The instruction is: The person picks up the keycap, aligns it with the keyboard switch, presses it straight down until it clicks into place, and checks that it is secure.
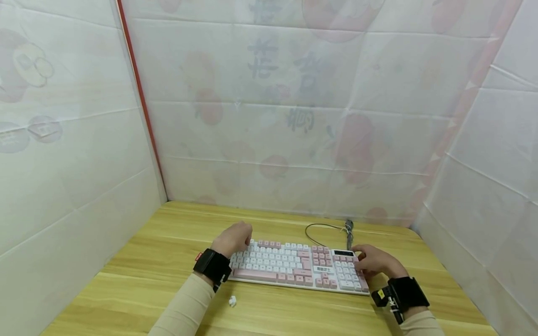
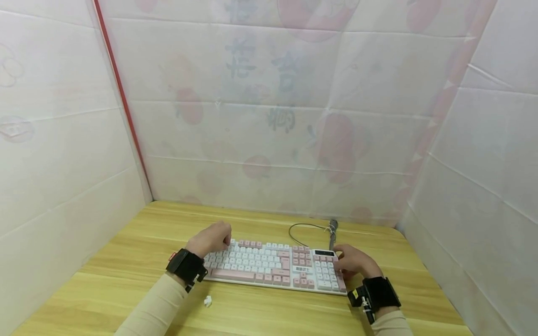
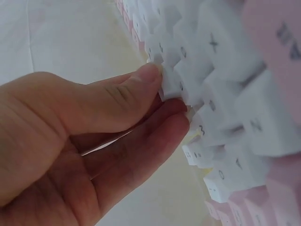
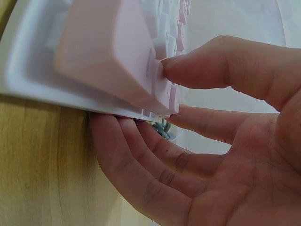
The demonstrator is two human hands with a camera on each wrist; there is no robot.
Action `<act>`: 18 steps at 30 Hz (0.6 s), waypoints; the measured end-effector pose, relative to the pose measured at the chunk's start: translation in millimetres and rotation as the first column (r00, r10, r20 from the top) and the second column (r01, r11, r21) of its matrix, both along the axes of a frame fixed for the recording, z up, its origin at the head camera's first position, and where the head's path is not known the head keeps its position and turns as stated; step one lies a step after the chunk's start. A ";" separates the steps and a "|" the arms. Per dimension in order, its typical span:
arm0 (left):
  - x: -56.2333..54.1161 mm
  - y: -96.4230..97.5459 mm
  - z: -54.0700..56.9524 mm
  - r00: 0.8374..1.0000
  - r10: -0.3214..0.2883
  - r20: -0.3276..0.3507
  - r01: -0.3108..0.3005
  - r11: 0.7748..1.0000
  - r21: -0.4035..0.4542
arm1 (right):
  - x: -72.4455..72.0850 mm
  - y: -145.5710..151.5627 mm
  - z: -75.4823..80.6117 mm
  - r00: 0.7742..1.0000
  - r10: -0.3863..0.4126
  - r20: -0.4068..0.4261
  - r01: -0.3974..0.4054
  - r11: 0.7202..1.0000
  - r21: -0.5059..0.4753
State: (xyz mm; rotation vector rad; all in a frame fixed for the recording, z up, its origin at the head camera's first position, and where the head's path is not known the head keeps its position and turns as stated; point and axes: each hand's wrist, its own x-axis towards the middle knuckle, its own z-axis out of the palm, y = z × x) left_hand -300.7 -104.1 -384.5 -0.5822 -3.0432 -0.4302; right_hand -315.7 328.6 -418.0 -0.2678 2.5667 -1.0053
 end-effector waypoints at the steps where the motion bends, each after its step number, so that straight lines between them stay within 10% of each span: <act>1: -0.3 0.1 -0.4 1.000 0.003 -0.007 -0.003 1.000 -0.003 | 0.3 -0.2 0.4 1.000 -0.003 0.000 0.003 1.000 0.000; 18: -1.7 2.3 0.1 0.999 0.022 -0.047 -0.024 0.999 -0.037 | 2.8 -2.5 4.1 1.000 -0.010 0.005 0.010 1.000 -0.004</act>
